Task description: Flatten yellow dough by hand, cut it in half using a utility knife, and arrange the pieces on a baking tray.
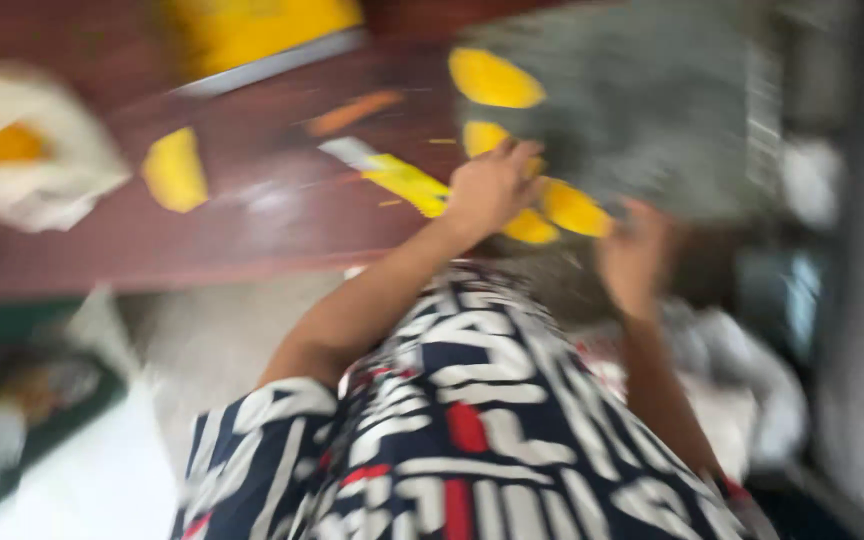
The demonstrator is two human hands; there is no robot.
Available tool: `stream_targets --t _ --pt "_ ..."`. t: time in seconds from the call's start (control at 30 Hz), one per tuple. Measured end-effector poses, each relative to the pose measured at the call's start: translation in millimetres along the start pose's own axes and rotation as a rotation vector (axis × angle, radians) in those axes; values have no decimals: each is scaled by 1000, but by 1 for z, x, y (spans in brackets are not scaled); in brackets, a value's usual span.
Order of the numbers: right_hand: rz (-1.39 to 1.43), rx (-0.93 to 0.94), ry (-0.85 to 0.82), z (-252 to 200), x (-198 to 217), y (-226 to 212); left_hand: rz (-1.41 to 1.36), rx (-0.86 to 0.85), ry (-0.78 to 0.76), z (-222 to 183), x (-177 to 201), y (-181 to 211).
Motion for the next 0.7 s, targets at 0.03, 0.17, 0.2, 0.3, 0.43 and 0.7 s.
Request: stream_targets --t 0.03,0.17,0.2,0.3,0.43,0.7 --pt "142 -193 -23 -1 5 9 -44 -6 166 -13 37 -18" --pt "286 -226 48 5 9 11 192 281 533 -103 188 -124" --pt "290 -206 47 10 -6 0 199 289 551 -133 198 -172" --pt "404 -122 28 21 -40 -50 333 659 776 -233 220 -310" --pt "504 59 -214 36 -103 -209 315 671 689 -261 216 -370" --pt "633 561 -567 59 -168 -441 -626 59 356 -199 268 -248"
Point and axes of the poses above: each hand's wrist, its own z-axis towards the middle knuckle, its own x-axis out of the back of the hand, y = z × x, the point moved 9 cm from there along z, towards the middle knuckle, and after that the axes turned 5 degrees about -x, right-handed, at the moved point
